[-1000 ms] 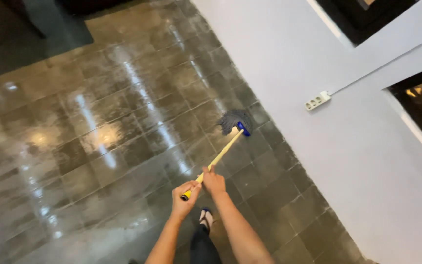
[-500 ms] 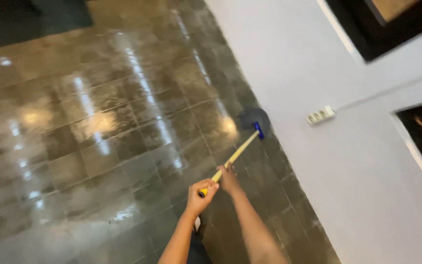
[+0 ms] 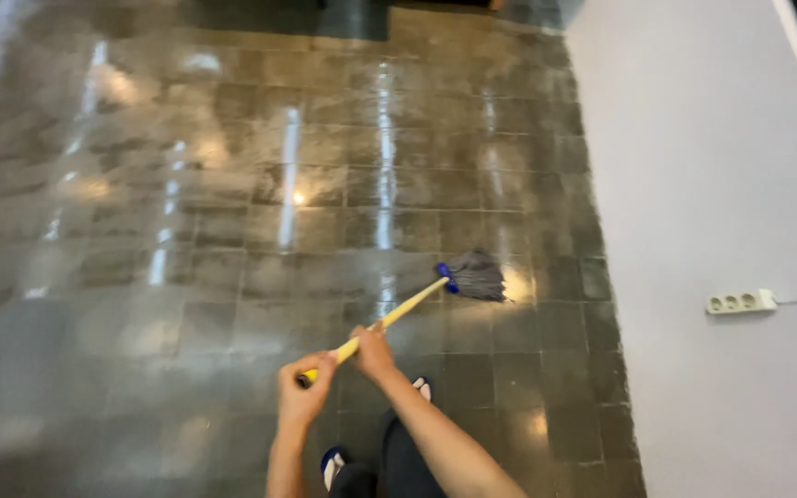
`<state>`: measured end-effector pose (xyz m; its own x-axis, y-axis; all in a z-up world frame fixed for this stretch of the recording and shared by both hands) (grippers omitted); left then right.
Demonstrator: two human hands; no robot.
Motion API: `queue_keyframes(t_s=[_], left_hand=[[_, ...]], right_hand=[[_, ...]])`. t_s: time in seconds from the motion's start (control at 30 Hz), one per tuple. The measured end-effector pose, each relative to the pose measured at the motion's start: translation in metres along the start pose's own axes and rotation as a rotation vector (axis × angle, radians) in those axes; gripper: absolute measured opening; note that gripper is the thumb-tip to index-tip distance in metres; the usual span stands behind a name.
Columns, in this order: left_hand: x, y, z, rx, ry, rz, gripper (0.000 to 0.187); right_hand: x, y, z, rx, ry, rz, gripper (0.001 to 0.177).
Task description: Mopping a large tiled floor area using a standard mop.
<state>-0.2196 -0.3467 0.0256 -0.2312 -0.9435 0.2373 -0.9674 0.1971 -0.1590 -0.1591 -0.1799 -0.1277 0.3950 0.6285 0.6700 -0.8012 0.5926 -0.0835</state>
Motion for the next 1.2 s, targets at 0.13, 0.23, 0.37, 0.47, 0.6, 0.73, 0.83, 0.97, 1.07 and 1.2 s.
queue_keyframes(t_s=[0.13,0.23,0.37,0.47,0.6,0.73,0.83,0.97,1.07,1.2], left_hand=[[0.145,-0.037,0.025,0.133,0.147,-0.202,0.028],[0.235,-0.071,0.031,0.042,0.126,-0.385,0.036],[0.312,-0.111,0.024,0.055,0.14,-0.617,0.032],[0.347,-0.127,0.055,0.096,0.12,-0.622,0.032],[0.352,-0.124,0.081,0.129,-0.046,-0.53,0.035],[0.311,-0.116,0.084,0.218,-0.097,-0.432,0.034],[0.245,-0.108,0.089,0.257,-0.166,-0.344,0.036],[0.123,-0.107,0.073,0.17,-0.049,-0.128,0.034],[0.006,-0.117,0.05,0.04,-0.047,0.027,0.03],[-0.163,-0.173,0.03,-0.127,0.0,0.171,0.027]], right_hand=[[-0.124,-0.055,0.082,0.276,0.039,0.011,0.025],[-0.187,-0.103,0.163,0.431,0.002,0.289,0.024],[-0.207,-0.157,0.245,0.466,-0.159,0.6,0.018],[-0.229,-0.183,0.254,0.444,-0.284,0.613,0.022],[-0.255,-0.197,0.228,0.507,-0.35,0.503,0.021],[-0.175,-0.19,0.214,0.303,-0.373,0.52,0.025],[-0.119,-0.172,0.166,0.25,-0.413,0.45,0.026],[-0.019,-0.15,0.077,0.009,-0.352,0.349,0.027],[0.046,-0.131,-0.026,-0.104,-0.38,0.267,0.026],[0.155,-0.136,-0.179,-0.152,-0.39,0.143,0.017]])
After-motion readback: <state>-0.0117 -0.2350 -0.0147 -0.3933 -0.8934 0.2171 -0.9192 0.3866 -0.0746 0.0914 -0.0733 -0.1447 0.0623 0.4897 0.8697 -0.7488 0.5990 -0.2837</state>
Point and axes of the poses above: each hand's wrist, its own y-axis towards the middle knuckle, its own x-axis out of the back of the hand, z = x × y, the point moved 10 cm from there along y, towards the middle knuckle, and after that the axes turned 11 degrees about -z, right-handed, at the moved point
